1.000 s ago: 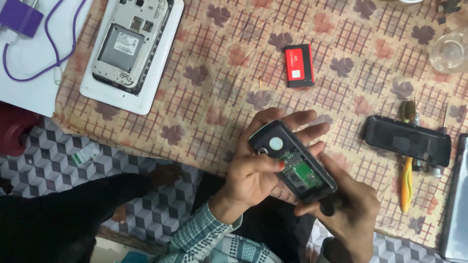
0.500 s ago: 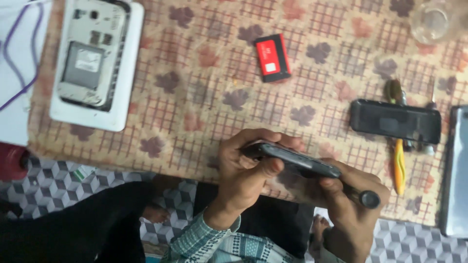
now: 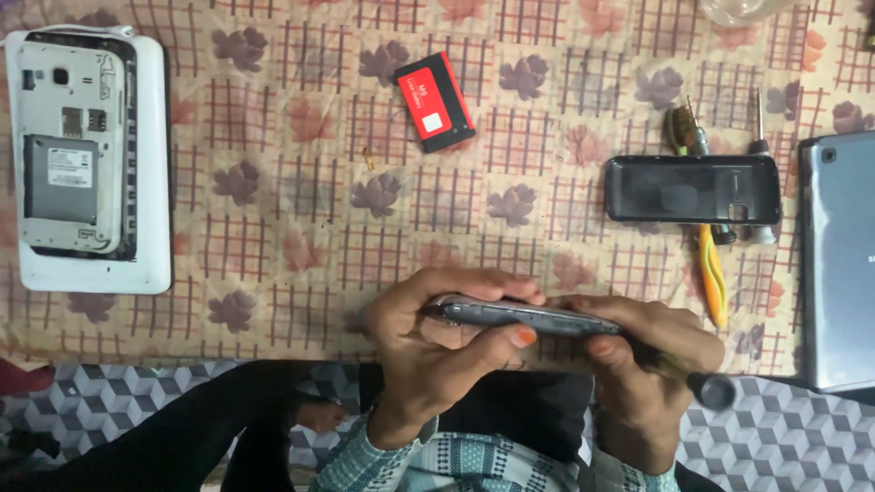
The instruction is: The person disassembles a feature phone, removes the battery, and reassembles it. Then they disassemble a white smartphone, remove the motherboard, spray it with liquid, and clean it with a brush.
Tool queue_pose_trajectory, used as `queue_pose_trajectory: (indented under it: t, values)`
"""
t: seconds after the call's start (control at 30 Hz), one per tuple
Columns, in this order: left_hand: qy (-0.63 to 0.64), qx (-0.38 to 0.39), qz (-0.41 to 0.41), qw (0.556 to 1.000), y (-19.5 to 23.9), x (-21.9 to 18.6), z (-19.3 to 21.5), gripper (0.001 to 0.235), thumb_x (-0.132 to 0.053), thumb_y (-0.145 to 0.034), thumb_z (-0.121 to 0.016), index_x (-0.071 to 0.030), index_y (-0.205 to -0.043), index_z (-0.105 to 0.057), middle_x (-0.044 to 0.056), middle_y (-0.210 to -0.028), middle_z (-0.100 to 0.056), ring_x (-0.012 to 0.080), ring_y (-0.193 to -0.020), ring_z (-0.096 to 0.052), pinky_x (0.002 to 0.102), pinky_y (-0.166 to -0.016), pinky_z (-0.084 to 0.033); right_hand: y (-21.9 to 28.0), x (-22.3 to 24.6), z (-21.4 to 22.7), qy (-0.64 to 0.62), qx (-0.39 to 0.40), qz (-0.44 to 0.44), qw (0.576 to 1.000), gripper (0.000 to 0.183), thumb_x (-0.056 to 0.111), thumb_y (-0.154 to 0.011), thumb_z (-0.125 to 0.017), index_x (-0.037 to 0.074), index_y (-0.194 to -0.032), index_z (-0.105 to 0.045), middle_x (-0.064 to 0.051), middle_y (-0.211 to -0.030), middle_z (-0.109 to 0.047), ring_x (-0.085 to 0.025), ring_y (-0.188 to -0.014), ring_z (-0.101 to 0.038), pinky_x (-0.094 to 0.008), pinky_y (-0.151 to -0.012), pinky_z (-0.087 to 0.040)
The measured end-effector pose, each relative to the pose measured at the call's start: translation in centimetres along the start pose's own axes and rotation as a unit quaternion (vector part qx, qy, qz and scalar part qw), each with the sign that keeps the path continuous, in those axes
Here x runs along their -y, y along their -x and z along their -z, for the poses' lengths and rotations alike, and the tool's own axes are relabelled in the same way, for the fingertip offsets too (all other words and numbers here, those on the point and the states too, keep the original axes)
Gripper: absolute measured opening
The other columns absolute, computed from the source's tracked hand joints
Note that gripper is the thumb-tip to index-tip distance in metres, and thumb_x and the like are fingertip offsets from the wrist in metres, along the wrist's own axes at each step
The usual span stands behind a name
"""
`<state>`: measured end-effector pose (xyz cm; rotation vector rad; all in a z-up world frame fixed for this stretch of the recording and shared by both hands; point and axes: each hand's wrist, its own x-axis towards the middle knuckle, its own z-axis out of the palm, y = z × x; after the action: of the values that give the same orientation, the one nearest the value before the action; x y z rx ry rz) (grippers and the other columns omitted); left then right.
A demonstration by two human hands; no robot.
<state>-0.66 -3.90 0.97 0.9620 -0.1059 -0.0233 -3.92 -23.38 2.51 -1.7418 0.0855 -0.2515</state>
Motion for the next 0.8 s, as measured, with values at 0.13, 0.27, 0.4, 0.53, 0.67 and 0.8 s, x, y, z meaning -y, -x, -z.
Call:
queue_pose_trajectory:
  t: [0.13,0.27,0.4,0.53,0.67,0.8]
  values:
    - [0.032,-0.006,0.037,0.999,0.1,0.3,0.0,0.020,0.010,-0.090,-0.075,0.002,-0.105,-0.063,0.018,-0.104,-0.073,0.0262,-0.105,-0.076,0.041,-0.096,-0.067,-0.2,0.4,0.1,0.038,0.027,-0.017,0.999,0.045,0.037,-0.095,-0.079,-0.007,-0.100,-0.074,-0.022,-0.092,-0.078,-0.026,-0.077,-0.079,-0.028,-0.074,-0.062]
    - [0.046,-0.001,0.003,0.999,0.6,0.6,0.4,0.022,0.008,-0.093,-0.077,0.001,-0.107,-0.061,0.016,-0.099,-0.072,0.0214,-0.100,-0.075,0.038,-0.097,-0.065,-0.4,1.2,0.2,0.088,0.058,0.012,0.994,0.042,0.037,-0.096,-0.076,-0.004,-0.103,-0.075,-0.020,-0.093,-0.078,-0.024,-0.080,-0.080,-0.027,-0.076,-0.063]
    - [0.071,0.018,0.003,0.997,0.6,0.8,0.8,0.023,0.005,-0.096,-0.078,0.000,-0.109,-0.060,0.015,-0.100,-0.072,0.0216,-0.103,-0.076,0.039,-0.101,-0.064,-0.6,1.1,0.2,0.037,0.090,0.020,0.995,0.044,0.038,-0.096,-0.076,-0.004,-0.108,-0.074,-0.019,-0.098,-0.077,-0.023,-0.085,-0.079,-0.026,-0.081,-0.062]
    - [0.041,0.030,0.018,0.999,0.1,0.5,0.0,0.022,0.004,-0.096,-0.076,0.003,-0.113,-0.062,0.020,-0.113,-0.074,0.0243,-0.107,-0.076,0.039,-0.096,-0.065,-0.4,-0.2,0.9,0.077,0.067,0.016,0.995,0.040,0.030,-0.089,-0.079,-0.006,-0.106,-0.075,-0.019,-0.093,-0.078,-0.022,-0.079,-0.078,-0.025,-0.074,-0.061]
    - [0.055,0.010,0.054,0.997,0.2,0.1,-0.6,0.030,0.003,-0.093,-0.073,0.001,-0.119,-0.058,0.019,-0.122,-0.069,0.0223,-0.115,-0.071,0.034,-0.103,-0.062,0.6,-1.8,0.9,-0.031,-0.009,-0.002,0.999,0.032,0.021,-0.100,-0.080,-0.009,-0.108,-0.072,-0.021,-0.097,-0.075,-0.024,-0.082,-0.073,-0.027,-0.077,-0.058]
    - [0.128,-0.024,-0.011,0.991,0.0,1.0,-0.6,0.033,0.009,-0.092,-0.079,0.002,-0.119,-0.061,0.018,-0.123,-0.066,0.0250,-0.116,-0.072,0.036,-0.096,-0.068,0.8,-0.8,-0.6,-0.117,-0.049,0.020,0.992,0.027,0.016,-0.104,-0.079,-0.005,-0.114,-0.067,-0.022,-0.103,-0.073,-0.025,-0.091,-0.073,-0.032,-0.085,-0.060]
